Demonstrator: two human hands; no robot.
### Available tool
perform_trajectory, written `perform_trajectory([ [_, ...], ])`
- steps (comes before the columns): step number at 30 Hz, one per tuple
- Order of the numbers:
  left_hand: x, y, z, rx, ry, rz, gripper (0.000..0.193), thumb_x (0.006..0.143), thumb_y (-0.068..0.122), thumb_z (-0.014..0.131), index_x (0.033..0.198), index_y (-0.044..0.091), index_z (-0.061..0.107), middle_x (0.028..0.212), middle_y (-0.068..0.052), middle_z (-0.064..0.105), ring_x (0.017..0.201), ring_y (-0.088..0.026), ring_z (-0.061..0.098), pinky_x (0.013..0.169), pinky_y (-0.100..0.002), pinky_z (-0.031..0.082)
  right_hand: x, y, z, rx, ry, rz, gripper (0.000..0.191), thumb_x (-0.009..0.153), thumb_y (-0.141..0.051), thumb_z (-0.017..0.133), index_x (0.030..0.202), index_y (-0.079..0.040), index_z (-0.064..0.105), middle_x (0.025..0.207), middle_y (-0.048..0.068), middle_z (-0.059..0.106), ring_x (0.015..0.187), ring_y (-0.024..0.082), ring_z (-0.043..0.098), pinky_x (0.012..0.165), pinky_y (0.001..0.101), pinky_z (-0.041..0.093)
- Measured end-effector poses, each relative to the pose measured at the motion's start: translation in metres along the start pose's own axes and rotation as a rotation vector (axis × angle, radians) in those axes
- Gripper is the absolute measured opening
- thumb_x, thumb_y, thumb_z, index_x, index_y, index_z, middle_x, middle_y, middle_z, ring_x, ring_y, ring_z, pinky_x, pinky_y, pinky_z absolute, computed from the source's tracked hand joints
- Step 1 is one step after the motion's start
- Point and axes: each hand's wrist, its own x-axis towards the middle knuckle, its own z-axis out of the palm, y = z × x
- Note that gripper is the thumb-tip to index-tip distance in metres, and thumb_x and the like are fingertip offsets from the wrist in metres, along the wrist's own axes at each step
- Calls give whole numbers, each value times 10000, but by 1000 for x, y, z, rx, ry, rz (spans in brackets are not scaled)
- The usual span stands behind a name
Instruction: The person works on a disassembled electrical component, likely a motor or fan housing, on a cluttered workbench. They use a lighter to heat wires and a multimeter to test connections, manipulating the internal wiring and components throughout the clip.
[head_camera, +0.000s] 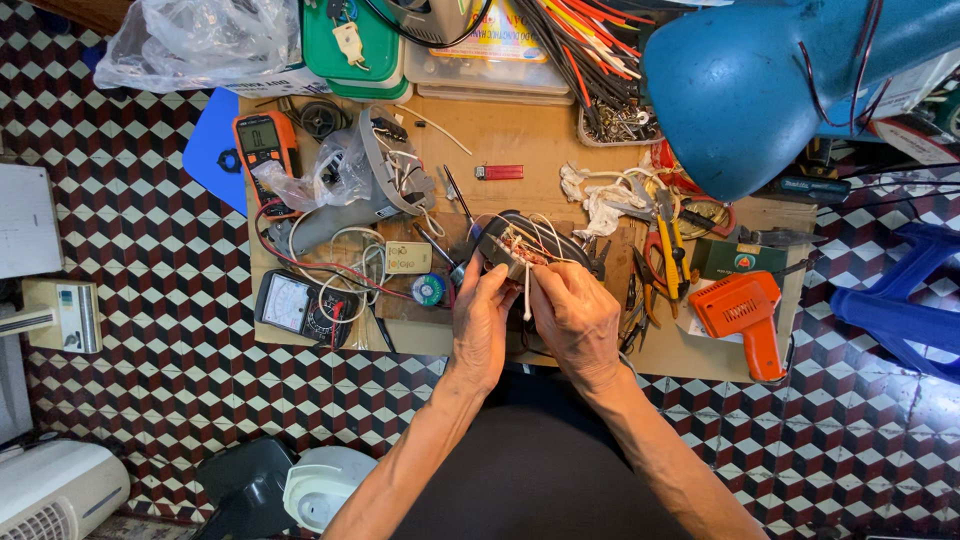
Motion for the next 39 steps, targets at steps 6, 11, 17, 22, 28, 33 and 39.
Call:
perform_trajectory([
  [6, -3, 5, 2, 27, 16, 23, 504, 970, 221, 602, 1444, 73, 517, 1242, -27, 632, 1131, -123, 577, 1026, -306, 449, 1, -8, -8, 47, 7, -52, 322, 874, -37, 783, 1160, 9, 642, 969, 123, 696, 797, 242, 706, 692, 330, 564],
  [11, -6, 7, 5, 82, 19, 20, 552, 963, 258, 614, 1472, 73, 507, 1223, -40, 630, 1100, -125, 567, 1000, -312, 449, 0, -8, -4, 27, 31, -79, 202, 919, 8, 767, 1084, -15, 652, 956, 103, 712, 771, 227, 709, 662, 316, 557],
  [17, -7, 8, 5, 60, 13, 20, 585, 950, 270, 632, 1485, 77, 495, 1230, -47, 627, 1118, -131, 570, 1018, -311, 454, -3, -6, 2, 26, 43, -82, 193, 886, 12, 761, 1053, -3, 667, 953, 97, 706, 775, 225, 711, 668, 319, 561],
  [22, -8, 6, 3, 82, 12, 15, 589, 952, 285, 634, 1489, 92, 491, 1232, -42, 617, 1125, -124, 560, 1020, -312, 456, -4, -4, 3, 36, 32, -83, 216, 872, 19, 762, 1064, -2, 665, 960, 102, 698, 798, 229, 709, 691, 321, 568],
  [28, -8, 5, 1, 87, 22, 11, 621, 940, 295, 640, 1510, 107, 481, 1257, -32, 610, 1129, -118, 551, 1026, -315, 441, -5, -3, 4, 31, 39, -61, 224, 867, 26, 763, 1065, -10, 667, 956, 105, 687, 794, 246, 700, 691, 336, 564],
  [33, -6, 8, 0, 96, 0, 23, 632, 947, 281, 638, 1525, 80, 477, 1304, -57, 599, 1148, -130, 537, 1027, -333, 415, -6, -2, 3, 68, 13, -50, 222, 875, 11, 760, 1075, -8, 667, 966, 108, 680, 800, 262, 699, 695, 346, 561],
  [39, -8, 9, -2, 174, -23, 46, 666, 945, 244, 625, 1547, 61, 406, 1358, -38, 593, 1268, -153, 532, 1121, -337, 402, -9, -2, 2, 63, -3, -4, 196, 898, 0, 763, 1071, -16, 675, 982, 109, 698, 797, 248, 713, 690, 332, 570],
])
